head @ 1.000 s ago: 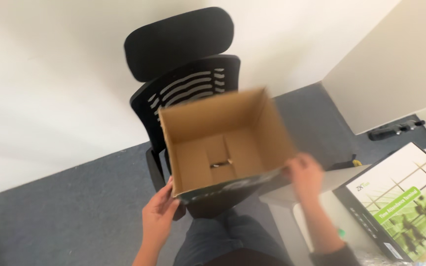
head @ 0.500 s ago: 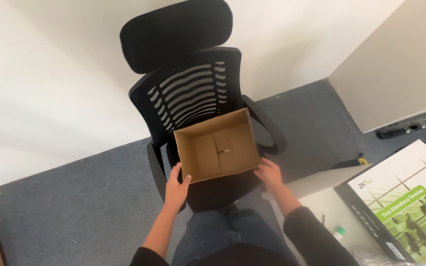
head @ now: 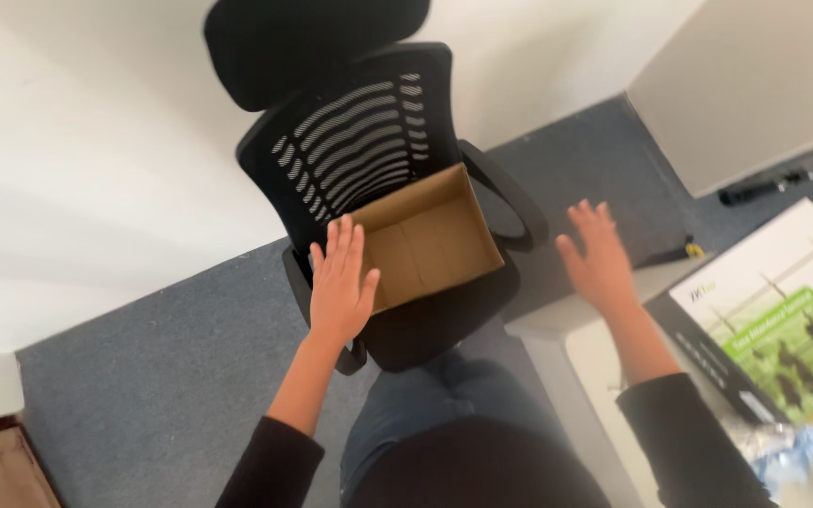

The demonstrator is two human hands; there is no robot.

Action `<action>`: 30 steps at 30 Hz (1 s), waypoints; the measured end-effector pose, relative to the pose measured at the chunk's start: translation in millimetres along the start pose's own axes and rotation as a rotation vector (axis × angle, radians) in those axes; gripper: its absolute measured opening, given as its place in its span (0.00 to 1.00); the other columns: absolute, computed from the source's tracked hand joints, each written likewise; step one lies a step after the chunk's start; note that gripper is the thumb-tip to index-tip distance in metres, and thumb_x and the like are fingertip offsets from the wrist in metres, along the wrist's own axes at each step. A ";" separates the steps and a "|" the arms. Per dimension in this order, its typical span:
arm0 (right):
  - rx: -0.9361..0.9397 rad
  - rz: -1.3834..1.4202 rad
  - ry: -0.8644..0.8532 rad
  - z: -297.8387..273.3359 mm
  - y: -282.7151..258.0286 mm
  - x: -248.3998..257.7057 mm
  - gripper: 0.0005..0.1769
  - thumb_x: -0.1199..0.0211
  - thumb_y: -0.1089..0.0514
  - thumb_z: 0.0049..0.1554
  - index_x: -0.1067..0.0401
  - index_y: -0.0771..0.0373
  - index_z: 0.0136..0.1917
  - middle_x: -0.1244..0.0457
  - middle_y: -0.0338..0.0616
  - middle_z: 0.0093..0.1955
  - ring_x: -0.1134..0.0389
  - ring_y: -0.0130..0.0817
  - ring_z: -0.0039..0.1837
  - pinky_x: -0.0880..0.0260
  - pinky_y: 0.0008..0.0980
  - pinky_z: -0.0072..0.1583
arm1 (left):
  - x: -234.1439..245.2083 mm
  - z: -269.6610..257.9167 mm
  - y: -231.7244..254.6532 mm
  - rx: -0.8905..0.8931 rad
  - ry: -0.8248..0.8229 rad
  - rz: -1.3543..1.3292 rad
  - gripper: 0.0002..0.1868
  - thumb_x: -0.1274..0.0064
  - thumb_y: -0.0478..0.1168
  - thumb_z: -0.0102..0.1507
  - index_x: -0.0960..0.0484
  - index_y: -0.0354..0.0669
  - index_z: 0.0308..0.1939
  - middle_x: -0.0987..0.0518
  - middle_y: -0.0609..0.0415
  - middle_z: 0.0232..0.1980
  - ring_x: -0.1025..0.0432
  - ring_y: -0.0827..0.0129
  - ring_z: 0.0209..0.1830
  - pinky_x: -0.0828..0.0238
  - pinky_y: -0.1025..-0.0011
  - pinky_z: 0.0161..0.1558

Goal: The person wraps a book titled 'The Leader in You' in bubble wrap and then in silver foil, securing it with tape. They also move a second book and a cardboard box aside during the process.

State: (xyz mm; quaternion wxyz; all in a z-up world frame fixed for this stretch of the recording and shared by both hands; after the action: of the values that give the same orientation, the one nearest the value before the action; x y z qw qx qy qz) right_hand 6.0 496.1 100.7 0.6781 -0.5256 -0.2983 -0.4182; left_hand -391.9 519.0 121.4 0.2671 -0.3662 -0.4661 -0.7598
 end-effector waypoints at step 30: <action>-0.865 -0.532 0.230 -475.8 -29.1 229.6 0.36 0.48 0.45 0.62 0.43 0.65 0.78 0.55 0.52 0.85 0.63 0.53 0.86 0.67 0.55 0.82 | -168.0 -86.9 374.8 -1.013 -0.480 -0.142 0.36 0.55 0.51 0.69 0.41 0.39 0.77 0.44 0.51 0.82 0.53 0.57 0.83 0.63 0.46 0.78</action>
State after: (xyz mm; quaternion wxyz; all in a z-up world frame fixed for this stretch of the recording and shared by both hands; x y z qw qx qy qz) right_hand 72.2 -22.9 179.8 0.2976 -0.6144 -0.1447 -0.7162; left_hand -39.6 292.8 152.4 -0.1071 -0.5791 -0.1144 -0.8001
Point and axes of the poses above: each hand's wrist, its own z-axis towards the middle knuckle, its own x-axis out of the back of the hand, y = z × x, the point moved 7 cm from there along z, towards the middle knuckle
